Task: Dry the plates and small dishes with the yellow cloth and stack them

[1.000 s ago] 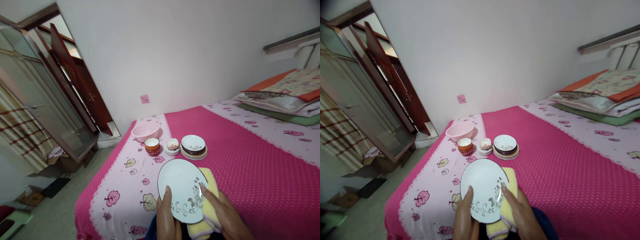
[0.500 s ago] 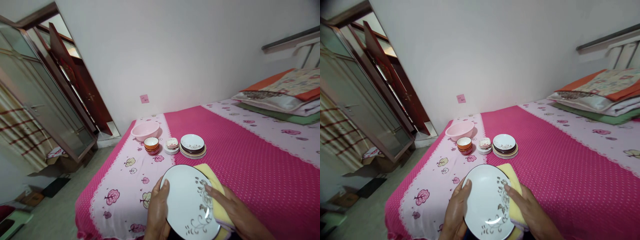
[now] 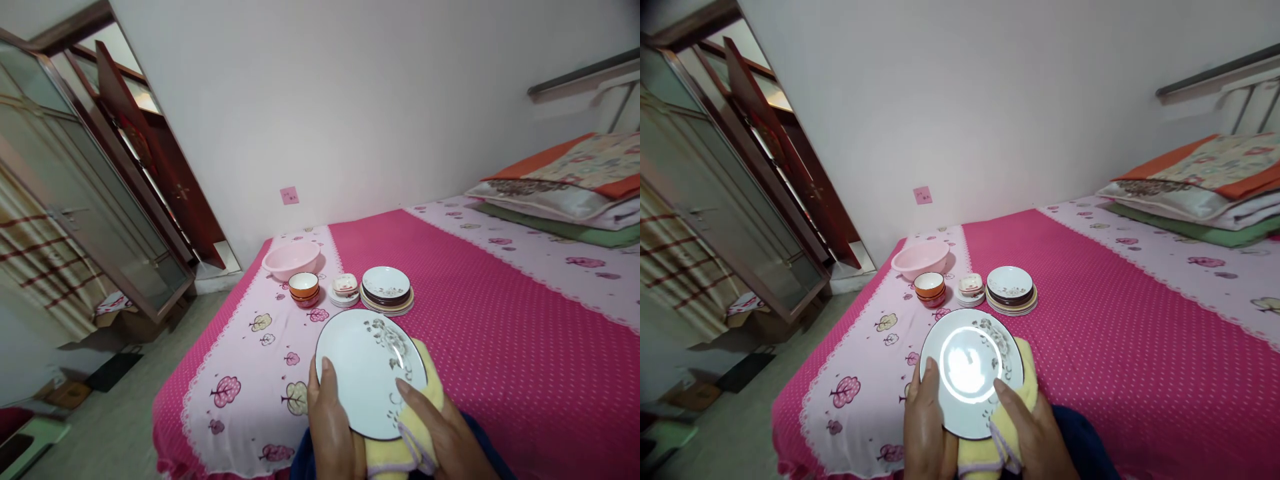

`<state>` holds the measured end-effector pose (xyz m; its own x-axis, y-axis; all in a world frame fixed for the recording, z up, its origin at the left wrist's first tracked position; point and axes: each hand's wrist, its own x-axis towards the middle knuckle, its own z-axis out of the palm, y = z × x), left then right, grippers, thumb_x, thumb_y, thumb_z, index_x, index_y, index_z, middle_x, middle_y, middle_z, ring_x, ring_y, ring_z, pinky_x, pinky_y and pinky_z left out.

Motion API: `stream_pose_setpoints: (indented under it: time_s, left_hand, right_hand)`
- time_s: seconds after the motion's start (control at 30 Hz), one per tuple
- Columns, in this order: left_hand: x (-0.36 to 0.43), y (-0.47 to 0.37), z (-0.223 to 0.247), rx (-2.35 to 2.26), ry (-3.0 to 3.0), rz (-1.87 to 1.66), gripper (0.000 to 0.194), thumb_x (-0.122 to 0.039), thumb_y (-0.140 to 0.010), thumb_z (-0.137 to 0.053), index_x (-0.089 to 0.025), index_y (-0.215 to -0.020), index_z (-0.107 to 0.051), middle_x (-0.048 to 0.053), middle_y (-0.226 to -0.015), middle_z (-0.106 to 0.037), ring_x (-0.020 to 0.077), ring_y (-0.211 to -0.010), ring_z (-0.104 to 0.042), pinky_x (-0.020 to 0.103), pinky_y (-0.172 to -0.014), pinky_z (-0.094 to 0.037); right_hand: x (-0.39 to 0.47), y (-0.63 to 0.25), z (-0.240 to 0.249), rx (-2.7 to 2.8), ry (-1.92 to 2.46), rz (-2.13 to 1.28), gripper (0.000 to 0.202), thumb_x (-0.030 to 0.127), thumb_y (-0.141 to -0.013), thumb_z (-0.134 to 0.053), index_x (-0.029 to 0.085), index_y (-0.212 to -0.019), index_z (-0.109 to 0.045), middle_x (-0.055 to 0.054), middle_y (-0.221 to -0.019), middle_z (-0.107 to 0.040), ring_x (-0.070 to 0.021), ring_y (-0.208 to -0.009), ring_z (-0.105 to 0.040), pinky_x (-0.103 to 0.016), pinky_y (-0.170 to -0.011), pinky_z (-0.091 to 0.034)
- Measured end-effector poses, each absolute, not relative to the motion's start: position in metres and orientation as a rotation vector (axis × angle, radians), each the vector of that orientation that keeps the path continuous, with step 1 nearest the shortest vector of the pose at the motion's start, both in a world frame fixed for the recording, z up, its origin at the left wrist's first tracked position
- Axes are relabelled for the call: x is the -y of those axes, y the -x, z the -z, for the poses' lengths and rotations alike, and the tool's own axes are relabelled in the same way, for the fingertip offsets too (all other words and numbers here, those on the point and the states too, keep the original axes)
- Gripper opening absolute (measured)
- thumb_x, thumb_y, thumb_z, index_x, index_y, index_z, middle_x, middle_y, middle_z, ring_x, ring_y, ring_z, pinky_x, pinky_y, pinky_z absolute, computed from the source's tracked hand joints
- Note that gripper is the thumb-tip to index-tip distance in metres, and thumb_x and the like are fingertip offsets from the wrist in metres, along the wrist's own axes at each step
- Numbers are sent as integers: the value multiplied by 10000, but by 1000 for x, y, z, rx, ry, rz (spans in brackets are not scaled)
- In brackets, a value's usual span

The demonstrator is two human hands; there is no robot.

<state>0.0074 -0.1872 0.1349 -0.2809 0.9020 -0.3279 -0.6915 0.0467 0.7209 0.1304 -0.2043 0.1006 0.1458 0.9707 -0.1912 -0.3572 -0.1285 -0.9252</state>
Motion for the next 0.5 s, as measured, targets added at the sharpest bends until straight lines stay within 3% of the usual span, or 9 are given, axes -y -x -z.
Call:
stream_pose_setpoints:
  time_s: [0.1,0.27,0.37,0.5]
  left_hand:
    - [185,2,-139,-941,-395,-1535,690,-267,-859,-734,-217,-1481,-442,124,-1200,-742,260,-1075,-713,340,-920,-571]
    - [175,26,-149,-872,-690,-1265,551,-302,-789,-803,-94,-1271,-636,176,-1096,-764,297,-1017,-726,374,-931,-556]
    - [172,30,-148,-902,-744,-1154,540,-343,-786,-811,-94,-1239,-655,174,-1040,-777,293,-970,-739,384,-916,-559]
    - [175,22,-138,-955,-597,-1258,591,-344,-756,-836,-104,-1256,-631,167,-1017,-782,298,-954,-745,399,-888,-578]
  right_hand:
    - [197,-154,-92,786,1237,-1298,479,522,-673,-807,272,-1072,-714,-80,-1289,-716,-374,-1311,-562,-415,-1057,-510]
    - [193,-185,-93,787,1336,-1433,528,530,-713,-793,257,-1151,-680,-112,-1183,-757,-380,-1053,-717,-448,-857,-614]
    - [198,-188,-102,827,1287,-1531,552,537,-730,-781,236,-1175,-656,-99,-1086,-782,-353,-973,-744,-454,-854,-616]
    - [201,-182,-110,815,1222,-1525,514,527,-752,-771,226,-1148,-644,-94,-1079,-780,-342,-1009,-737,-430,-860,-618]
